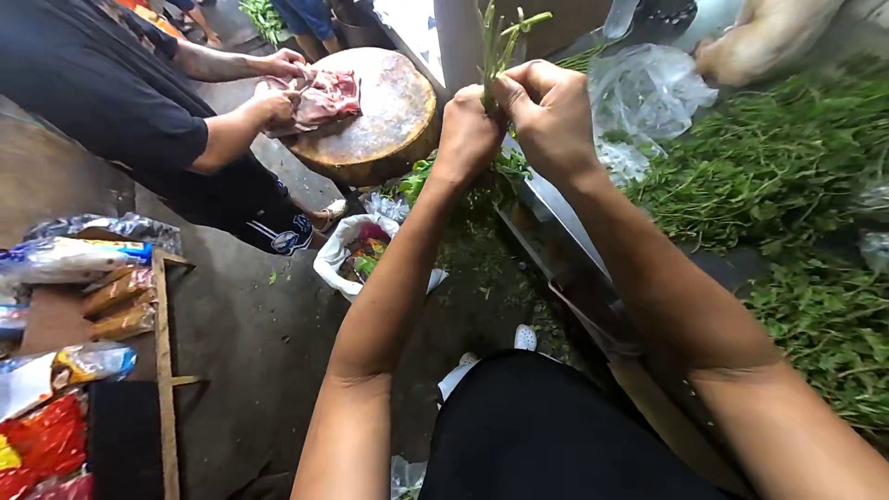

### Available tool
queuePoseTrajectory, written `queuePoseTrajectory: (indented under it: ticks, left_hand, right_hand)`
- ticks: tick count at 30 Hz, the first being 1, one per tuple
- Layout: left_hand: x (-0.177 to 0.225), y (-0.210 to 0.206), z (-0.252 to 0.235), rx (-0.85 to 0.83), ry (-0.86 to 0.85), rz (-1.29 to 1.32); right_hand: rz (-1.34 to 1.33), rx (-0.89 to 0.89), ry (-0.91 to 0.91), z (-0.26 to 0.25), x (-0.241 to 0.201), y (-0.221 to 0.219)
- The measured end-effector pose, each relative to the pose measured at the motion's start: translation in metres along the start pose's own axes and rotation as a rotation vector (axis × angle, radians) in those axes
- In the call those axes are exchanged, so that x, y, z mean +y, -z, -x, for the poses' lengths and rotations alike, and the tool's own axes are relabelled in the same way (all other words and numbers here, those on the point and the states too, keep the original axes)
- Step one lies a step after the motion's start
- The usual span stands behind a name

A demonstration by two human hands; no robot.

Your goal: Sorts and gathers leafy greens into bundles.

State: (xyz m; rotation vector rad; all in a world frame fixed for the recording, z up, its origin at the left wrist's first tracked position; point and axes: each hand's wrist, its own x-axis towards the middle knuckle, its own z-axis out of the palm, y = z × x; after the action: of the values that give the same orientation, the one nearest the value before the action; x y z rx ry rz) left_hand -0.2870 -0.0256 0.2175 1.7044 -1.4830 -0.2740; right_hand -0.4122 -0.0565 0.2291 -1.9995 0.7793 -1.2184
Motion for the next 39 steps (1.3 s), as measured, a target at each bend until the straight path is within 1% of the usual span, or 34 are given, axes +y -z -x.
queuePoseTrajectory:
  ticks: [2, 4, 6, 8, 10, 11, 12, 13, 14, 16, 18, 19, 20, 22, 23, 24, 26, 28, 30, 32, 33, 36, 39]
  left_hand:
    - [-0.001, 0.006, -0.005, 0.062, 0.050, 0.118]
    - [-0.007, 0.011, -0.014, 0.146, 0.110, 0.300]
    - [-0.008, 0.014, -0.016, 0.165, 0.125, 0.509]
    - [-0.004, 0.013, -0.011, 0.165, 0.127, 0.652]
    - [-0.001, 0.011, -0.001, 0.088, 0.171, 0.773]
    - [-0.003, 0.008, 0.003, 0.024, 0.179, 0.814]
    - [-0.006, 0.003, 0.008, -0.015, 0.178, 0.799]
    - [-0.012, -0.004, 0.014, -0.012, 0.175, 0.753]
    - [-0.017, -0.012, 0.021, 0.021, 0.186, 0.675]
    - [-0.029, -0.036, 0.045, 0.129, 0.286, 0.567]
    - [-0.039, -0.067, 0.063, 0.275, 0.432, 0.597]
    - [-0.042, -0.081, 0.069, 0.355, 0.503, 0.624]
    - [-0.046, -0.091, 0.073, 0.418, 0.575, 0.639]
    - [-0.062, -0.099, 0.080, 0.433, 0.713, 0.651]
    - [-0.073, -0.098, 0.084, 0.423, 0.746, 0.674]
    - [-0.083, -0.093, 0.088, 0.405, 0.756, 0.708]
    - [-0.104, -0.071, 0.095, 0.341, 0.693, 0.798]
    - [-0.121, -0.041, 0.101, 0.265, 0.571, 0.932]
    - [-0.126, -0.006, 0.110, 0.190, 0.477, 1.028]
    - [-0.122, 0.025, 0.120, 0.140, 0.397, 1.035]
    - [-0.119, 0.037, 0.126, 0.124, 0.355, 1.017]
    - [-0.107, 0.057, 0.146, 0.124, 0.307, 0.903]
    - [-0.096, 0.057, 0.166, 0.111, 0.355, 0.829]
  right_hand:
    - [-0.100, -0.058, 0.056, -0.004, 0.007, 0.000]
    - [-0.235, -0.151, 0.015, -0.007, 0.014, -0.001]
    - [-0.386, -0.226, -0.013, -0.001, 0.023, -0.013]
    - [-0.476, -0.290, 0.006, 0.010, 0.035, -0.024]
    - [-0.423, -0.305, -0.006, 0.024, 0.049, -0.031]
    - [-0.375, -0.308, -0.075, 0.032, 0.052, -0.032]
    - [-0.309, -0.311, -0.161, 0.041, 0.054, -0.033]
    - [-0.227, -0.298, -0.226, 0.051, 0.057, -0.037]
    - [-0.123, -0.270, -0.246, 0.063, 0.061, -0.042]
    - [0.091, -0.219, -0.201, 0.083, 0.075, -0.057]
    - [0.206, -0.176, -0.148, 0.103, 0.094, -0.077]
    - [0.237, -0.202, -0.141, 0.112, 0.101, -0.083]
    - [0.247, -0.271, -0.143, 0.121, 0.104, -0.083]
    - [0.231, -0.487, -0.140, 0.141, 0.107, -0.072]
    - [0.211, -0.575, -0.121, 0.152, 0.106, -0.062]
    - [0.178, -0.622, -0.094, 0.161, 0.108, -0.049]
    - [0.099, -0.586, -0.100, 0.177, 0.121, -0.018]
    - [0.085, -0.492, -0.229, 0.188, 0.151, 0.020]
    - [0.124, -0.405, -0.437, 0.194, 0.188, 0.058]
    - [0.153, -0.338, -0.596, 0.190, 0.221, 0.087]
    - [0.151, -0.334, -0.640, 0.182, 0.234, 0.096]
    - [0.116, -0.391, -0.658, 0.139, 0.266, 0.099]
    - [0.145, -0.393, -0.593, 0.077, 0.302, 0.077]
